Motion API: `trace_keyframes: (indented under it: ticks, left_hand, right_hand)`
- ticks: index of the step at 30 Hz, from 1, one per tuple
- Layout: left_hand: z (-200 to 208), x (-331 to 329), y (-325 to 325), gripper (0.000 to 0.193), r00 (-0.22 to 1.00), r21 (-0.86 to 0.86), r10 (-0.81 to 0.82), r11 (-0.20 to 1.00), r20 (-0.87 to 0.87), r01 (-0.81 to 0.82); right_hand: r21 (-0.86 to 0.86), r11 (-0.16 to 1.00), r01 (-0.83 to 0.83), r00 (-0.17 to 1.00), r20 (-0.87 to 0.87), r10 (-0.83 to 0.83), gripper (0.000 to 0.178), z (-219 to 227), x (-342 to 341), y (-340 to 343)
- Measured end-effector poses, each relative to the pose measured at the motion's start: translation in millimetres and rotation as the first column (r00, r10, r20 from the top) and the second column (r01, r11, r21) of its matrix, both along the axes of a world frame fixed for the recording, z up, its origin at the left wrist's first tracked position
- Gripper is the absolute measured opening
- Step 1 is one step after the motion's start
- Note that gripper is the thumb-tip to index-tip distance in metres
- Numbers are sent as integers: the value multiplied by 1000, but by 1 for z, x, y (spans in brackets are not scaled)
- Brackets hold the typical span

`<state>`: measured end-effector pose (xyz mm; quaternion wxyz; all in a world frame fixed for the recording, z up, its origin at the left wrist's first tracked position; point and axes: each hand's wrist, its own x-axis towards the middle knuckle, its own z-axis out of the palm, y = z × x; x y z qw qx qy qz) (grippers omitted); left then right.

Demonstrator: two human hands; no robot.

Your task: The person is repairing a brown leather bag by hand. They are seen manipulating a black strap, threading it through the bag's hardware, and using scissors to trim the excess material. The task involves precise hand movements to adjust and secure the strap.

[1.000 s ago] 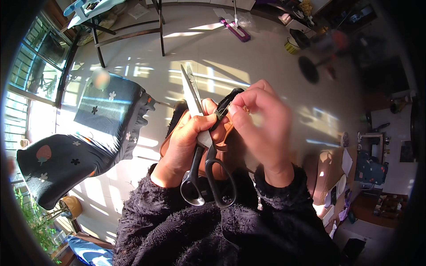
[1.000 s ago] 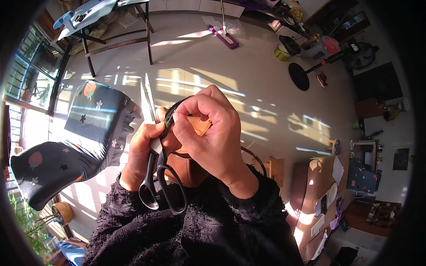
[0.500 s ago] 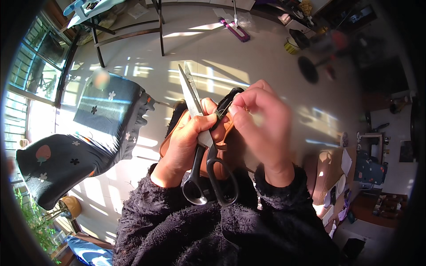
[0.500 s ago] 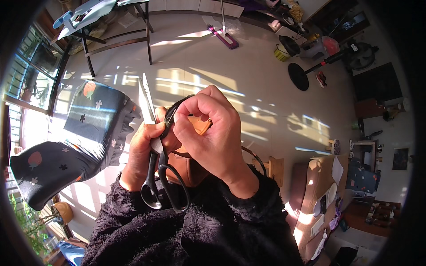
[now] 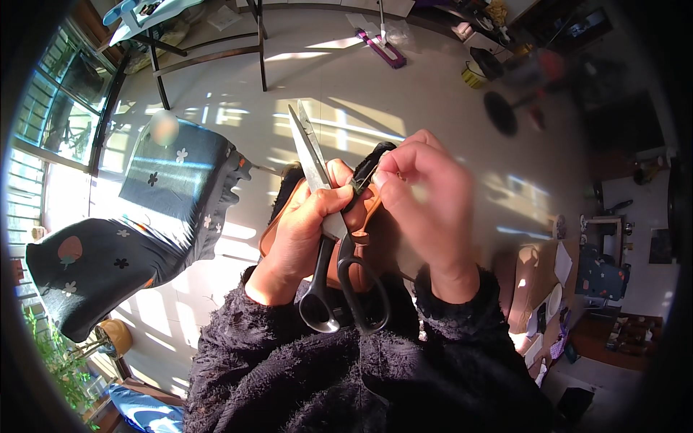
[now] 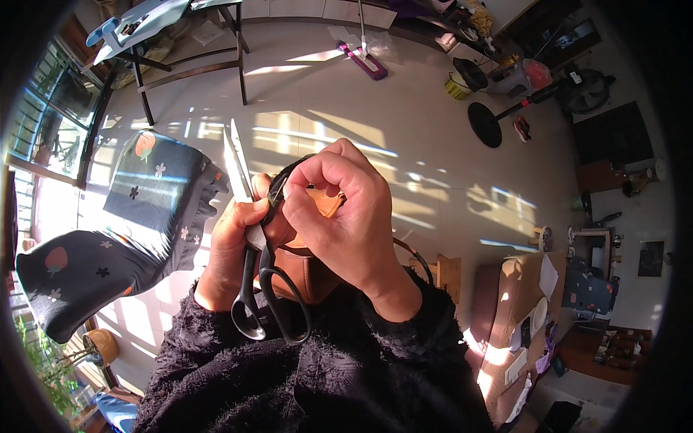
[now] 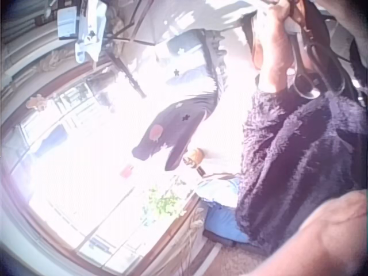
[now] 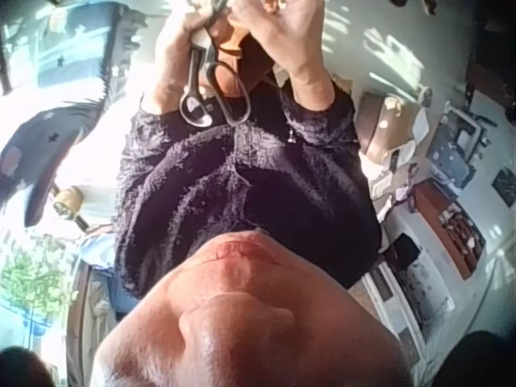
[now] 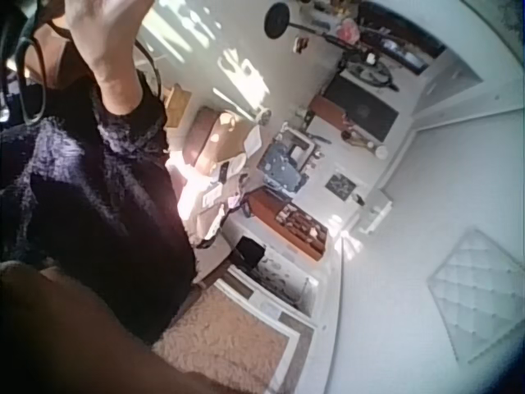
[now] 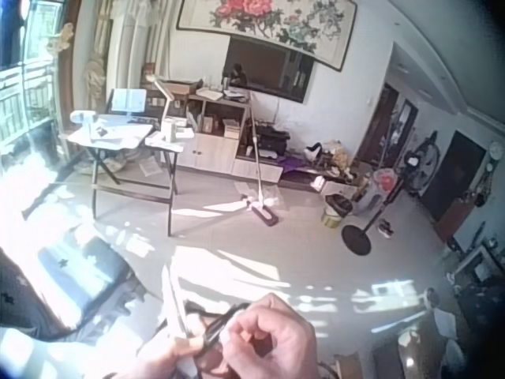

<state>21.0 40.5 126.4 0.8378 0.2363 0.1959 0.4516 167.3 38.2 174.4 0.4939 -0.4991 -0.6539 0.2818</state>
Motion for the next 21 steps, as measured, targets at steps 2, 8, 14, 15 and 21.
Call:
trace_keyframes:
  ticks: [2, 8, 14, 15, 21]
  left_hand:
    - [0, 0, -1, 14, 1000, -9, 9, 1000, 3, -9]
    - [1, 0, -1, 14, 1000, 0, 0, 1000, -13, 0]
    - [-1, 0, 0, 12, 1000, 21, 3, 1000, 26, -3]
    - [-2, 0, 0, 12, 1000, 27, 4, 1000, 22, -5]
    - [-5, 1, 1, 12, 1000, 51, 10, 999, 22, -11]
  right_hand:
    - [2, 1000, -3, 1000, -1, 3, 5, 1, 0, 0]
    - [-3, 1000, -5, 1000, -10, 5, 5, 1, 0, 1]
    - [-11, 1000, -12, 1000, 2, 12, 4, -1, 0, 1]
    - [-14, 1000, -11, 1000, -5, 11, 5, -1, 0, 1]
    - [-28, 1000, -14, 999, -34, 13, 4, -1, 0, 1]
